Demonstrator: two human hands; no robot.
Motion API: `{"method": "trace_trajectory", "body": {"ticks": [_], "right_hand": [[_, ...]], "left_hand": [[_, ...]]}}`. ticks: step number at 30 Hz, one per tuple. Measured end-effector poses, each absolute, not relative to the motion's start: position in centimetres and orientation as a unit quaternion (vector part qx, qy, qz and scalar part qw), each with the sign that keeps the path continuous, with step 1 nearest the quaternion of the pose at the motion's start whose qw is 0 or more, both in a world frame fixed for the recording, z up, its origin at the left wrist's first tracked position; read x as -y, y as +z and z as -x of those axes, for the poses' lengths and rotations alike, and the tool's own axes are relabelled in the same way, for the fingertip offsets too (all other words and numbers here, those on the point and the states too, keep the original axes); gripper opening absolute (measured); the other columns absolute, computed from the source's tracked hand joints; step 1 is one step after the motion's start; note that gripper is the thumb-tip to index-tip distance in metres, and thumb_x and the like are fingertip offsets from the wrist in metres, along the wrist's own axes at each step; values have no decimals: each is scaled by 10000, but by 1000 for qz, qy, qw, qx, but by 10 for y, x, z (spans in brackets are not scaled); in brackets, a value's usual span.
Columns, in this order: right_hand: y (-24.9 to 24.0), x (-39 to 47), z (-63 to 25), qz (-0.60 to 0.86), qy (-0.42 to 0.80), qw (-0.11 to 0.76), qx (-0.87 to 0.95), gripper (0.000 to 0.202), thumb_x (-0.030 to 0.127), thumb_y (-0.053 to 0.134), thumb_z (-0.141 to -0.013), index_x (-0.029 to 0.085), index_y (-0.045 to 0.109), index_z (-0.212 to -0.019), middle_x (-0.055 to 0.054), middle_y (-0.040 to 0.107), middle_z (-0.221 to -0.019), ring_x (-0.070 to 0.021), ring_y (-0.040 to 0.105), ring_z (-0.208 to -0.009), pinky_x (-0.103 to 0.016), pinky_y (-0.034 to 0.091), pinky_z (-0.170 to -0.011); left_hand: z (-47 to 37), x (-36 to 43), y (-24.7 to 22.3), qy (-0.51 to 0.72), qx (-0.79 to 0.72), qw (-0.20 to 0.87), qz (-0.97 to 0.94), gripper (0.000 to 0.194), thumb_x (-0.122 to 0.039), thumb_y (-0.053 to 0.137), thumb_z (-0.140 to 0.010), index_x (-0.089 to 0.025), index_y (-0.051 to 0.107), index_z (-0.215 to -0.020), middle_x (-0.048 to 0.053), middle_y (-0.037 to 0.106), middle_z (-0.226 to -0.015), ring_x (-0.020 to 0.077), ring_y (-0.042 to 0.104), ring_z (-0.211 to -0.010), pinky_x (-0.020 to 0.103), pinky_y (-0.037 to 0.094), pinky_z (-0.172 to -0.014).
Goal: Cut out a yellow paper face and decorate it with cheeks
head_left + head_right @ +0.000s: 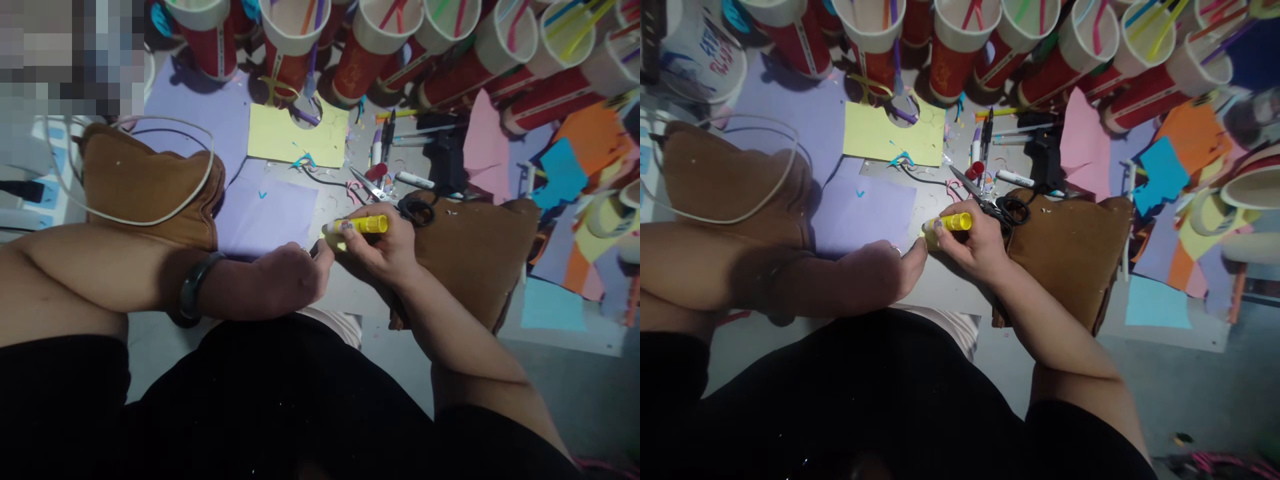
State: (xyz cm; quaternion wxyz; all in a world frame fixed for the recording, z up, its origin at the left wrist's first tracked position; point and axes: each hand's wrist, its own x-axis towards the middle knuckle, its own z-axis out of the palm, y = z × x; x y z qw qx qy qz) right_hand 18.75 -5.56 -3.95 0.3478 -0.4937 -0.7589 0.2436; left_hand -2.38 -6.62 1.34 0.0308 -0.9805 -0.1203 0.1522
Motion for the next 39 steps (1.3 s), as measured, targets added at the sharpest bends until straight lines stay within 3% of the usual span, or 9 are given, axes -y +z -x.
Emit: {"method": "trace_trajectory", "body": {"ticks": [3, 9, 17, 19, 25, 29, 32, 36, 39], "right_hand": [[-39, 55, -188, 472, 261, 323, 778, 155, 367, 657, -870, 264, 587, -964, 8, 709, -800, -143, 626, -611, -287, 509, -566], [-40, 55, -187, 450, 257, 297, 802, 132, 346, 646, -884, 277, 615, -992, -39, 739, -909, -190, 688, -753, -338, 563, -649], [-39, 54, -189, 502, 265, 367, 737, 175, 379, 683, -868, 265, 605, -976, -8, 707, -826, -160, 636, -652, -318, 533, -606], [-38, 54, -189, 479, 283, 340, 758, 172, 378, 685, -862, 261, 612, -963, -2, 711, -810, -152, 630, -624, -306, 523, -583], [-40, 54, -188, 458, 283, 319, 780, 145, 345, 678, -874, 285, 628, -996, -29, 733, -910, -189, 686, -756, -341, 558, -680], [-39, 54, -190, 502, 280, 371, 729, 183, 370, 694, -865, 270, 609, -992, -11, 700, -852, -167, 647, -695, -327, 543, -658], [-38, 54, -190, 482, 292, 360, 744, 191, 371, 704, -851, 245, 614, -963, 1, 701, -814, -141, 627, -644, -289, 525, -617], [-39, 53, -188, 432, 288, 317, 794, 176, 336, 703, -847, 246, 638, -984, -17, 732, -878, -155, 667, -703, -293, 542, -638], [-41, 53, -189, 445, 274, 339, 782, 169, 310, 704, -852, 260, 639, -1000, -21, 730, -896, -162, 673, -727, -304, 547, -645]], "left_hand": [[23, 66, 13, 152, 114, 46, 981, 643, 111, 292, -786, -49, 605, -1326, 217, 633, -1354, 280, 683, -1150, 274, 543, -523], [18, 62, 27, 207, 89, 48, 973, 664, 100, 334, -781, -98, 592, -1359, 191, 640, -1361, 252, 712, -1098, 275, 619, -577], [31, 70, 1, 105, 118, 33, 987, 638, 71, 333, -798, -119, 583, -1353, 173, 616, -1383, 294, 553, -1335, 315, 585, -627], [30, 70, 3, 107, 116, 41, 987, 592, 72, 344, -795, -36, 597, -1319, 233, 626, -1343, 314, 585, -1288, 325, 585, -647], [19, 62, 24, 193, 93, 45, 976, 666, 106, 282, -781, -44, 584, -1355, 230, 645, -1325, 280, 711, -1067, 284, 550, -549], [19, 63, 24, 179, 81, 65, 978, 621, 121, 318, -786, -2, 605, -1322, 242, 669, -1281, 282, 718, -1068, 263, 557, -534], [21, 66, 17, 150, 104, 77, 980, 573, 103, 332, -809, -7, 638, -1282, 246, 694, -1223, 288, 736, -1006, 262, 517, -473], [21, 69, 12, 144, 113, 85, 979, 557, 86, 354, -823, -11, 622, -1302, 267, 662, -1276, 266, 753, -899, 275, 516, -500], [18, 70, 14, 156, 125, 58, 978, 541, 58, 366, -842, -13, 609, -1320, 292, 615, -1335, 280, 755, -881, 298, 526, -534]]}}
